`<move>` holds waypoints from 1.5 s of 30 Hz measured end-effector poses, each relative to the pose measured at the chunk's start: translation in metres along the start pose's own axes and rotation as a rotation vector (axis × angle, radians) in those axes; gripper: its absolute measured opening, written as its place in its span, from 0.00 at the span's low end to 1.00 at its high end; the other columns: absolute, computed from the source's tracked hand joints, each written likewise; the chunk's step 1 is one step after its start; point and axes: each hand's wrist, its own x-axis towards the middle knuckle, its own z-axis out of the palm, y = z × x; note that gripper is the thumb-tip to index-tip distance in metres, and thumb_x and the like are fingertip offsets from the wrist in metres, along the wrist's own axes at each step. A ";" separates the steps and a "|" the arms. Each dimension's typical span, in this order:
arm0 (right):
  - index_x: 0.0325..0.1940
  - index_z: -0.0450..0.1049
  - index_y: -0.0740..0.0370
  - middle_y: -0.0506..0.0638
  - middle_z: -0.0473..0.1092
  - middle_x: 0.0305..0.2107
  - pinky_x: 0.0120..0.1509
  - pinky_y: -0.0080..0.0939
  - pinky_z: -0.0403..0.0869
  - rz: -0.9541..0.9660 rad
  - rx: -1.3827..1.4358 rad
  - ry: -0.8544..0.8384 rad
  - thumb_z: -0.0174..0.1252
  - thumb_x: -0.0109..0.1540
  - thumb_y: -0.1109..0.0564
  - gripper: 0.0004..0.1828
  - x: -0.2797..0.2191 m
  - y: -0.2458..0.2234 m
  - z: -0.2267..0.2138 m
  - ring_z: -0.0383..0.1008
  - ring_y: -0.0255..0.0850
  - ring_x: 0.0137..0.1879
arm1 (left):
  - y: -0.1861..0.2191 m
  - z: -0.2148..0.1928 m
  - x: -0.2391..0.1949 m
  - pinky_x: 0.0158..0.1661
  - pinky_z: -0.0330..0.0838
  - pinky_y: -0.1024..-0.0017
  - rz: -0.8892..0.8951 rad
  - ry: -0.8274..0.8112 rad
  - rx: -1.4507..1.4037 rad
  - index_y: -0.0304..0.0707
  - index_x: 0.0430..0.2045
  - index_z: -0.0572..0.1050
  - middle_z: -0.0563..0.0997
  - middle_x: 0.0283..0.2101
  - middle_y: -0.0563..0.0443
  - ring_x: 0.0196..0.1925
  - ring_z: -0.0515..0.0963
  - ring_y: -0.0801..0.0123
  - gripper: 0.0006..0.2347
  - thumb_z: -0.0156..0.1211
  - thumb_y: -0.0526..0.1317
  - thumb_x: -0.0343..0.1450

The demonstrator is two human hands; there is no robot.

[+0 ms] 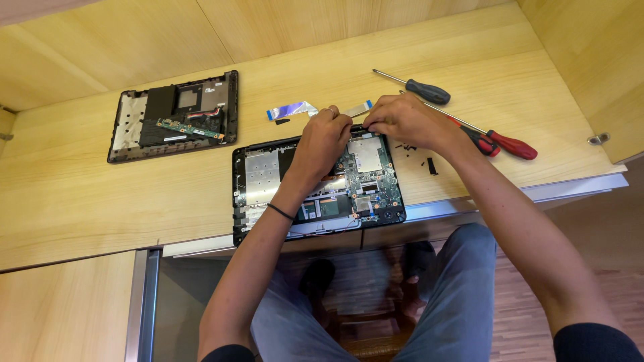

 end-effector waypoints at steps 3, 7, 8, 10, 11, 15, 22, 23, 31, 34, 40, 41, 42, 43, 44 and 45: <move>0.46 0.82 0.60 0.57 0.78 0.38 0.41 0.45 0.77 0.052 0.061 0.034 0.65 0.63 0.63 0.08 -0.004 -0.001 -0.002 0.79 0.50 0.41 | -0.011 0.023 0.000 0.36 0.72 0.64 0.069 -0.031 0.160 0.40 0.30 0.80 0.72 0.29 0.51 0.34 0.78 0.58 0.03 0.59 0.34 0.72; 0.45 0.82 0.57 0.54 0.78 0.38 0.37 0.42 0.76 0.092 0.077 0.080 0.65 0.63 0.63 0.08 -0.012 -0.006 -0.002 0.78 0.45 0.36 | -0.017 0.038 0.005 0.36 0.70 0.66 0.115 -0.040 0.221 0.42 0.31 0.80 0.72 0.30 0.53 0.34 0.77 0.61 0.03 0.58 0.35 0.72; 0.45 0.83 0.57 0.54 0.78 0.37 0.36 0.42 0.75 0.084 0.092 0.090 0.65 0.62 0.64 0.08 -0.012 -0.005 -0.001 0.78 0.45 0.35 | -0.019 0.039 0.006 0.36 0.71 0.63 0.100 -0.037 0.184 0.40 0.32 0.80 0.72 0.30 0.50 0.34 0.78 0.57 0.03 0.59 0.35 0.71; 0.44 0.83 0.57 0.54 0.79 0.37 0.34 0.41 0.75 0.079 0.103 0.102 0.66 0.62 0.64 0.08 -0.012 -0.003 -0.002 0.77 0.44 0.34 | -0.017 0.038 0.007 0.35 0.72 0.60 0.089 -0.033 0.144 0.38 0.32 0.80 0.72 0.30 0.48 0.33 0.78 0.54 0.03 0.59 0.34 0.71; 0.45 0.83 0.56 0.53 0.78 0.39 0.40 0.44 0.76 0.044 0.089 0.082 0.65 0.63 0.63 0.08 -0.012 -0.003 -0.002 0.79 0.47 0.40 | -0.014 0.034 0.005 0.35 0.73 0.60 0.032 -0.045 0.101 0.39 0.32 0.79 0.72 0.29 0.49 0.33 0.79 0.53 0.03 0.59 0.35 0.71; 0.43 0.83 0.58 0.53 0.78 0.40 0.48 0.46 0.78 -0.102 -0.068 0.027 0.64 0.63 0.60 0.05 -0.008 -0.002 -0.002 0.80 0.51 0.46 | -0.006 0.024 0.002 0.34 0.76 0.60 -0.069 -0.043 0.015 0.40 0.33 0.78 0.72 0.29 0.50 0.33 0.81 0.51 0.02 0.58 0.35 0.72; 0.38 0.78 0.54 0.46 0.72 0.37 0.48 0.43 0.78 -0.316 -0.531 0.031 0.61 0.64 0.56 0.01 -0.007 0.003 0.007 0.77 0.44 0.44 | 0.000 0.014 0.004 0.33 0.77 0.57 -0.120 -0.049 -0.025 0.43 0.33 0.78 0.73 0.29 0.50 0.33 0.82 0.49 0.02 0.60 0.37 0.72; 0.38 0.75 0.53 0.46 0.71 0.36 0.46 0.41 0.77 -0.361 -0.611 0.049 0.60 0.65 0.55 0.02 -0.006 0.007 0.011 0.76 0.42 0.43 | 0.001 0.013 0.005 0.33 0.78 0.54 -0.139 -0.071 -0.025 0.44 0.33 0.78 0.74 0.30 0.49 0.33 0.82 0.47 0.02 0.60 0.38 0.71; 0.39 0.77 0.60 0.48 0.72 0.36 0.47 0.38 0.76 -0.334 -0.448 0.054 0.58 0.67 0.57 0.05 -0.007 0.014 0.017 0.78 0.43 0.46 | 0.007 0.008 0.009 0.35 0.79 0.49 -0.235 -0.116 -0.030 0.49 0.33 0.79 0.75 0.30 0.51 0.35 0.82 0.47 0.03 0.59 0.40 0.71; 0.41 0.75 0.63 0.51 0.72 0.38 0.48 0.42 0.77 -0.355 -0.447 0.063 0.56 0.68 0.58 0.06 -0.009 0.016 0.019 0.78 0.48 0.48 | 0.013 0.003 0.014 0.35 0.79 0.52 -0.236 -0.158 0.009 0.50 0.31 0.80 0.75 0.29 0.53 0.35 0.83 0.51 0.03 0.59 0.40 0.70; 0.42 0.76 0.64 0.50 0.72 0.37 0.50 0.40 0.77 -0.339 -0.348 0.128 0.58 0.68 0.61 0.03 -0.014 0.015 0.024 0.78 0.47 0.49 | 0.014 -0.002 0.018 0.40 0.78 0.47 -0.313 -0.225 -0.081 0.48 0.33 0.80 0.76 0.31 0.49 0.39 0.83 0.46 0.04 0.59 0.40 0.71; 0.43 0.76 0.63 0.50 0.72 0.38 0.51 0.40 0.77 -0.328 -0.329 0.156 0.59 0.68 0.60 0.03 -0.015 0.017 0.026 0.77 0.46 0.50 | 0.013 -0.002 0.018 0.41 0.78 0.47 -0.338 -0.240 -0.091 0.48 0.33 0.80 0.76 0.31 0.49 0.40 0.83 0.47 0.04 0.59 0.40 0.71; 0.44 0.76 0.62 0.49 0.72 0.39 0.51 0.40 0.77 -0.318 -0.311 0.185 0.59 0.69 0.60 0.03 -0.016 0.018 0.028 0.77 0.46 0.50 | 0.013 -0.001 0.019 0.42 0.78 0.47 -0.364 -0.255 -0.101 0.48 0.33 0.80 0.76 0.31 0.49 0.41 0.83 0.47 0.04 0.58 0.41 0.72; 0.44 0.76 0.62 0.49 0.72 0.39 0.51 0.40 0.77 -0.317 -0.312 0.185 0.59 0.69 0.60 0.03 -0.017 0.018 0.029 0.77 0.46 0.50 | 0.012 0.000 0.019 0.42 0.78 0.47 -0.363 -0.254 -0.102 0.48 0.33 0.80 0.76 0.31 0.49 0.41 0.83 0.47 0.04 0.58 0.41 0.72; 0.45 0.77 0.62 0.49 0.72 0.39 0.52 0.40 0.77 -0.301 -0.306 0.204 0.60 0.68 0.60 0.04 -0.018 0.018 0.029 0.77 0.45 0.50 | 0.012 0.002 0.020 0.42 0.78 0.48 -0.382 -0.256 -0.099 0.48 0.33 0.80 0.76 0.31 0.50 0.41 0.83 0.48 0.04 0.58 0.41 0.72; 0.45 0.77 0.62 0.49 0.73 0.39 0.52 0.40 0.77 -0.284 -0.299 0.222 0.60 0.68 0.60 0.04 -0.020 0.018 0.031 0.77 0.45 0.50 | 0.012 0.004 0.020 0.42 0.78 0.49 -0.401 -0.259 -0.097 0.48 0.33 0.80 0.76 0.31 0.50 0.40 0.83 0.49 0.04 0.58 0.41 0.72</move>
